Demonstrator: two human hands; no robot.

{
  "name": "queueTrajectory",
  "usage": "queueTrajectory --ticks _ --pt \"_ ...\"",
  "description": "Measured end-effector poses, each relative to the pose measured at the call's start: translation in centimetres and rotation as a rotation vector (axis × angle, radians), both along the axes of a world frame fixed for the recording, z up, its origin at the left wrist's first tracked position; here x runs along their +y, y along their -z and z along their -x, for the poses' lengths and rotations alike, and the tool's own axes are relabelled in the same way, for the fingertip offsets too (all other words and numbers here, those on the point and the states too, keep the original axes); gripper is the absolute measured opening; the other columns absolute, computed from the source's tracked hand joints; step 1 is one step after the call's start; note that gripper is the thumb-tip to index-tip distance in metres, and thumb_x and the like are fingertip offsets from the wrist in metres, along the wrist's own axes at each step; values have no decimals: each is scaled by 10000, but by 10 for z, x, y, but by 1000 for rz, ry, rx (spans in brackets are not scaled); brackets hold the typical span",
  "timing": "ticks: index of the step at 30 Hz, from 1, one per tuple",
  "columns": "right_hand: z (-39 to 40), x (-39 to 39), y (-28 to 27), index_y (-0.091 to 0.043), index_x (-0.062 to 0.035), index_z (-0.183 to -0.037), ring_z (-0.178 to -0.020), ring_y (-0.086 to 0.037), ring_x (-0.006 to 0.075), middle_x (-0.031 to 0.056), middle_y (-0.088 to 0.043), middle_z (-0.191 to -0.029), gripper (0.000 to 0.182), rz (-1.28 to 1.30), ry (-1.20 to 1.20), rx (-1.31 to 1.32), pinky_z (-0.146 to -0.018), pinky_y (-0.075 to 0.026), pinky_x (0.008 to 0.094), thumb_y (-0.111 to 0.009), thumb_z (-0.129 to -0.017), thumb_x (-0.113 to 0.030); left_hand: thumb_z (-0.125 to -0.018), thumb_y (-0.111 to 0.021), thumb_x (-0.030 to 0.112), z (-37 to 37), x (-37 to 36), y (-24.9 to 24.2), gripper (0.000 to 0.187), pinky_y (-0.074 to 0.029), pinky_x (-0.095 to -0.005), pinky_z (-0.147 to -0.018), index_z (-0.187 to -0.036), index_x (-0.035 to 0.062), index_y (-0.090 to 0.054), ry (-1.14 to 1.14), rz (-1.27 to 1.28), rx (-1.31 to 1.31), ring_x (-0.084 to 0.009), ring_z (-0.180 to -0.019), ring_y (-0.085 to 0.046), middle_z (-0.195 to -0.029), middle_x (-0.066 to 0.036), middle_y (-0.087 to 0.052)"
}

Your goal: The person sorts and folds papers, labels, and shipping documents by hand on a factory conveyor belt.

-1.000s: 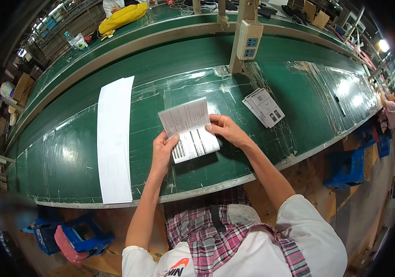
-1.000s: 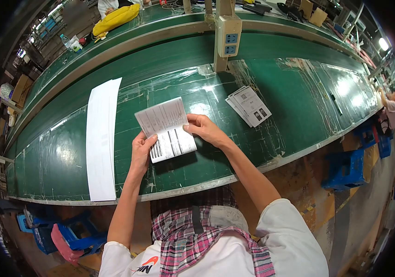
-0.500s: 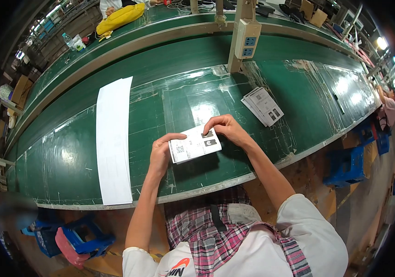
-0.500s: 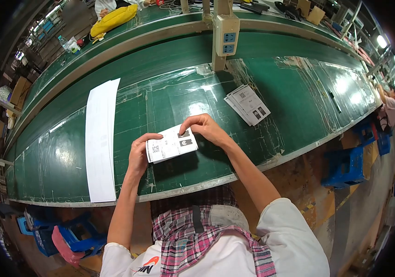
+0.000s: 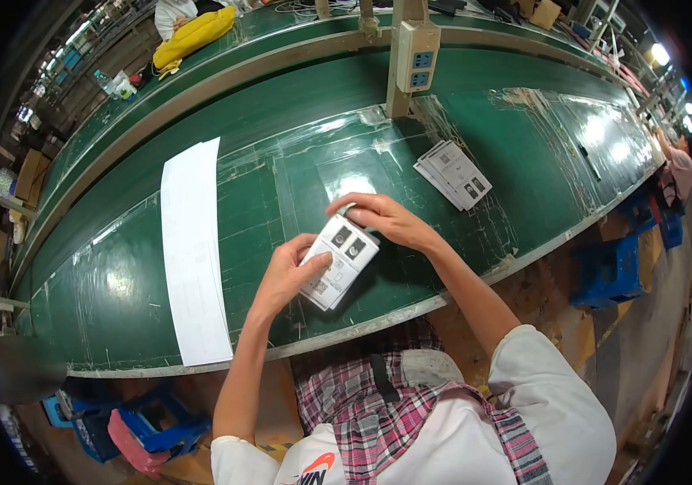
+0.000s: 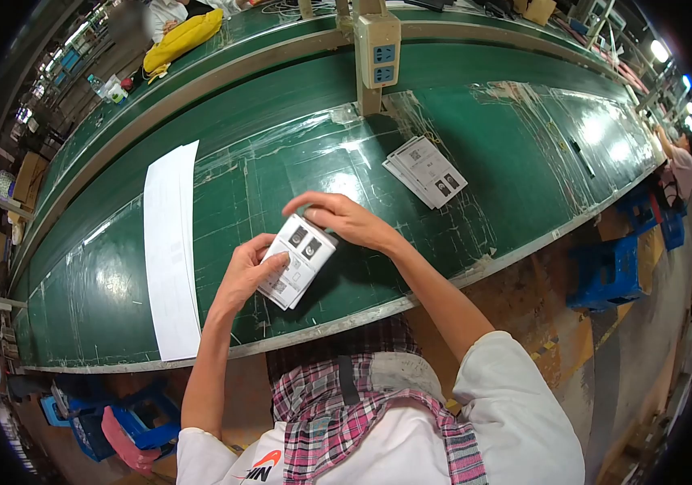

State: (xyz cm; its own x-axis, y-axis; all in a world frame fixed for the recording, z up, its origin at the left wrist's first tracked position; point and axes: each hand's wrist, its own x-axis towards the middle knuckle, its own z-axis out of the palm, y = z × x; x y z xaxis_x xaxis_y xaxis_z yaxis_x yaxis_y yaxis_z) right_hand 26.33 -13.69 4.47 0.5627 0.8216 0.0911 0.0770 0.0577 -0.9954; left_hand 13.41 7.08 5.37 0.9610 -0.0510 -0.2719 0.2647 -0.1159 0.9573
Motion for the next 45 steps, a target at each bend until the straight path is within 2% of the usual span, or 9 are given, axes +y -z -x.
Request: queueTrajectory --ticks 2,5,10,16,20,34,37,43,45 --pt "2 -5 1 -607 -53 -1311 -941 -603 135 55 -668 -1027 364 -18 69 74 -892 -474 295 -491 -1031 -256 -932 -701 141 2 -4 9 327 -524 -243 -726 -1184 -50 -618 -124 105 -53 -91 -829 -666 -957 -84 -730" --pt "15 -10 0 -618 -40 -1290 -959 -600 129 55 -671 -1030 359 99 184 -77 -893 -473 296 -508 -1033 -264 -930 -708 153 6 -12 18 323 -526 -249 -693 -1167 -50 -625 -258 97 -105 -88 -804 -668 -937 -90 -738" --pt "27 -7 0 -634 -3 -1259 -771 -646 147 103 -704 -896 293 192 228 -255 -689 -514 297 -551 -1010 -133 -914 -725 151 9 -23 18 303 -525 -250 -671 -1133 -43 -645 -321 -42 -140 -80 -756 -664 -885 -90 -749" --pt "32 -2 10 -658 9 -1206 -780 -654 156 122 -722 -917 261 99 334 -314 -714 -519 296 -535 -1012 -115 -910 -727 144 16 -35 10 308 -529 -259 -699 -1140 -43 -645 -347 -120 -206 -94 -786 -670 -910 -109 -752" --pt "35 -1 8 -674 7 -1176 -789 -692 214 173 -731 -932 240 75 364 -308 -711 -527 325 -568 -997 -114 -913 -724 138 18 -39 7 316 -530 -262 -713 -1155 -48 -641 -333 -133 -251 -99 -818 -672 -939 -124 -751" --pt "30 2 15 -703 25 -1096 -802 -719 268 174 -740 -932 206 101 388 -395 -707 -544 344 -610 -971 -111 -1023 -598 250 16 -40 16 319 -464 -239 -604 -1143 -38 -667 -348 -75 -232 -37 -698 -575 -795 -29 -705" --pt "29 4 22 -702 34 -1114 -757 -668 164 138 -736 -902 200 60 396 -406 -679 -517 297 -610 -975 -78 -1021 -600 244 14 -39 17 311 -464 -235 -600 -1126 -39 -675 -361 -72 -224 -34 -691 -576 -774 -26 -702" --pt "21 9 24 -704 35 -1076 -745 -659 159 107 -715 -834 245 37 385 -405 -684 -511 291 -621 -969 -168 -1002 -607 213 5 -30 19 280 -465 -242 -593 -1074 -43 -692 -329 -157 -209 -38 -673 -589 -739 -38 -704" --pt "18 13 10 -712 25 -1032 -735 -643 133 77 -695 -798 262 121 331 -278 -672 -501 276 -646 -951 -215 -994 -609 211 0 -26 21 275 -465 -245 -590 -1053 -42 -698 -283 -193 -192 -43 -663 -595 -729 -42 -703"
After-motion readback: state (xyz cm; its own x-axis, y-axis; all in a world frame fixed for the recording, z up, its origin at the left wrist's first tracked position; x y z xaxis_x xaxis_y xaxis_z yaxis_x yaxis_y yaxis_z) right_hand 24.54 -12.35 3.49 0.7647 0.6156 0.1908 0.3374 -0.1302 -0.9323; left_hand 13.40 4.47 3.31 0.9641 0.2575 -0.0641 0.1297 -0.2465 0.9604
